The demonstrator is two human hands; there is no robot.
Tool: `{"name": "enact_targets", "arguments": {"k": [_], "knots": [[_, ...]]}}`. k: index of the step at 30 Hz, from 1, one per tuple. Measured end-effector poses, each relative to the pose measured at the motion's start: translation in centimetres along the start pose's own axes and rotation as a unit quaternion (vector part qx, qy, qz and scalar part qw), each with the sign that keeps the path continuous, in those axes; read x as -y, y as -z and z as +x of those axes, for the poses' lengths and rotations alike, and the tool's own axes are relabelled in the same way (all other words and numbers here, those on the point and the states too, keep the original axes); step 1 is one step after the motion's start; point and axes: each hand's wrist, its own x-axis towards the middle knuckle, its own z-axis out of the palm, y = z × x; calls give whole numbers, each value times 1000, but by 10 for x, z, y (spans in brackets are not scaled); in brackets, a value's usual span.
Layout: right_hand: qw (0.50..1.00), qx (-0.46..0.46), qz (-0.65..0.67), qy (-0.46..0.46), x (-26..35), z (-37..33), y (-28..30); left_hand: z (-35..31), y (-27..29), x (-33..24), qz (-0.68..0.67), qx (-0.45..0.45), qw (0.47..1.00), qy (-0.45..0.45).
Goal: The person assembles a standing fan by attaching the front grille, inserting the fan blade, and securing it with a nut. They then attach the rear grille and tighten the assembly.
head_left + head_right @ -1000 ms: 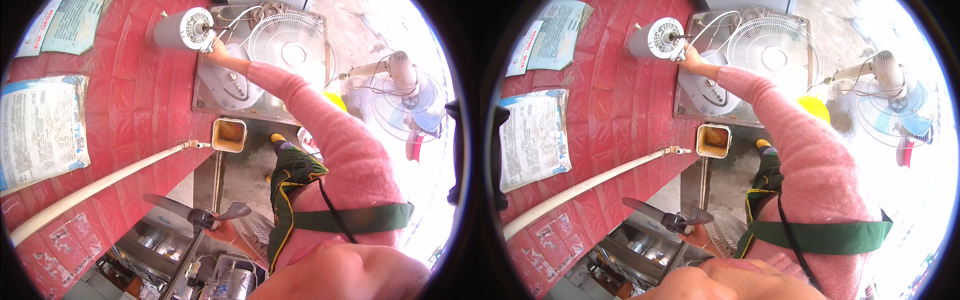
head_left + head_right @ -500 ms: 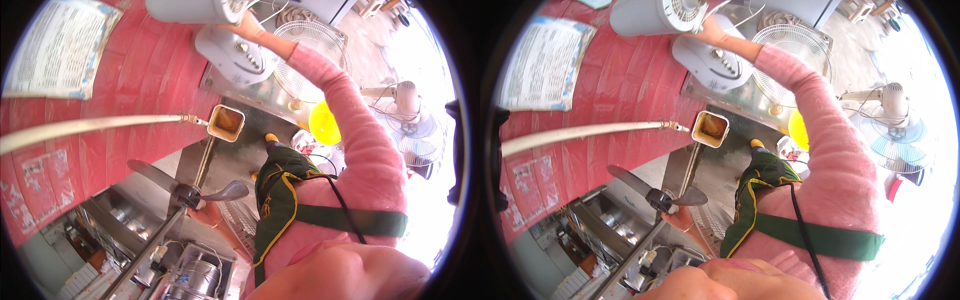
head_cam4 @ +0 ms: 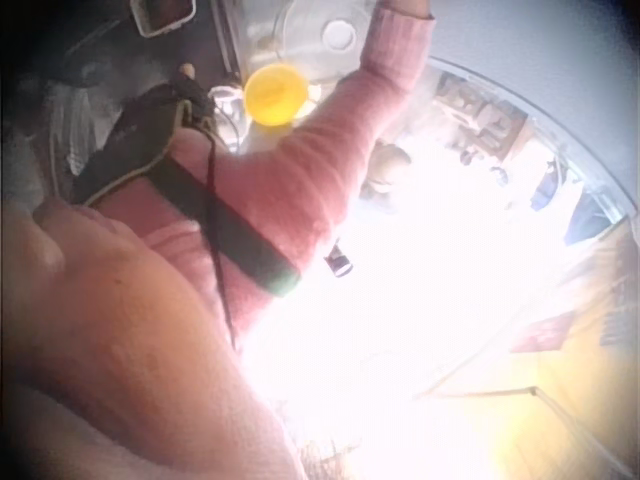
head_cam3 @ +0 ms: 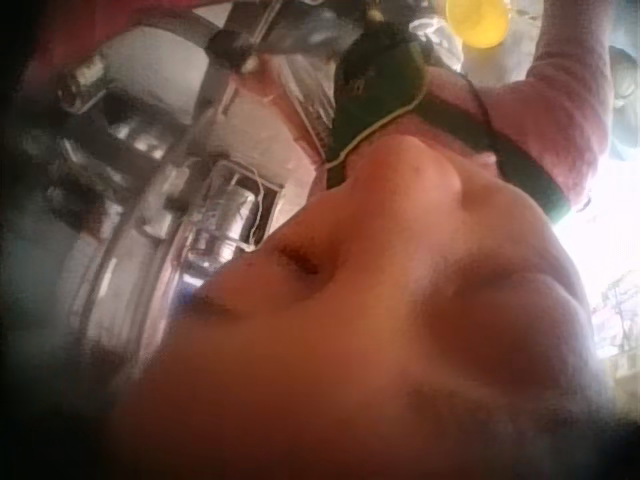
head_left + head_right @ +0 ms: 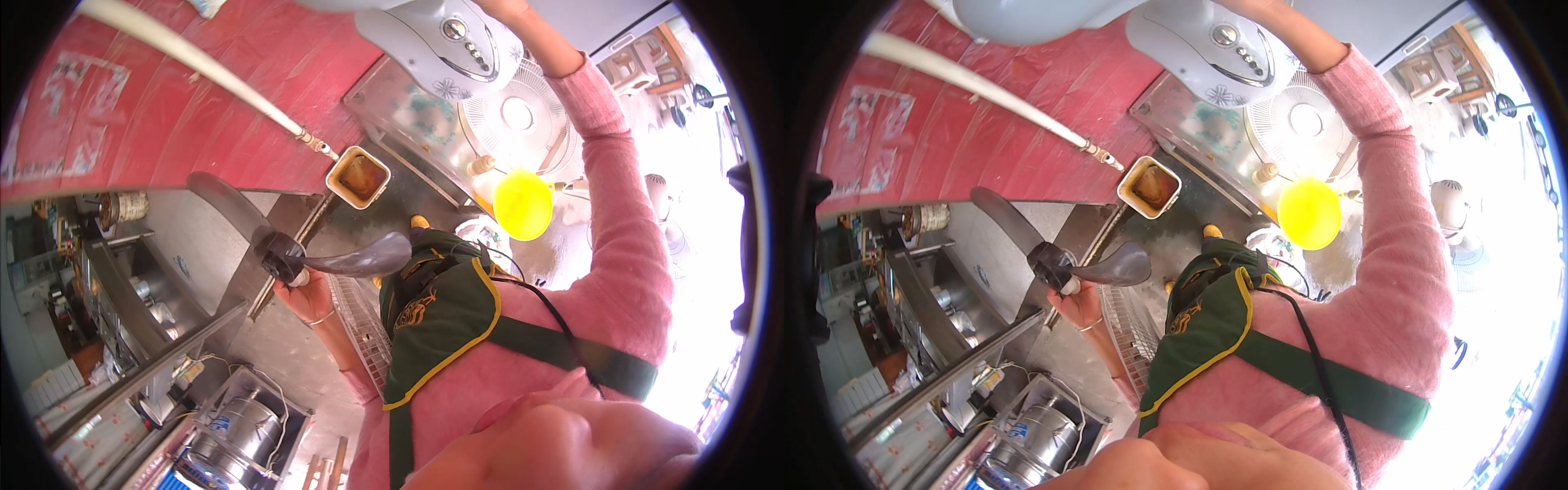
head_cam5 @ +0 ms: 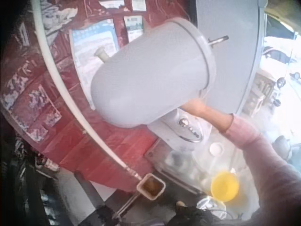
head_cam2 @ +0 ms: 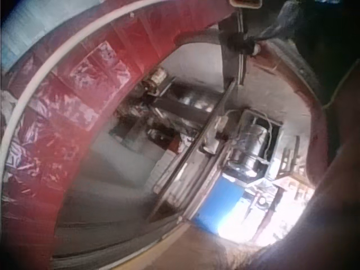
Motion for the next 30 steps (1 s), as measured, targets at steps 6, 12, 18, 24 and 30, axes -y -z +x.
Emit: {"name": "enact_targets", "arguments": {"k": [6, 12, 18, 24, 30], "knots": [[997, 11, 81, -1, 73, -6, -23, -20, 10, -27, 6, 27, 999, -23], [984, 50, 171, -7, 186, -33, -62, -67, 31, -87, 30, 32, 996, -77], [980, 125, 154, -9, 293, -78, -121, -113, 67, -156, -4, 52, 994, -98], [952, 177, 231, -99, 336, -115, -209, -146, 97, -207, 0, 47, 989, -143], [905, 185, 316, -218, 362, -167, -343, -185, 126, -272, -84, 33, 973, -211]]}}
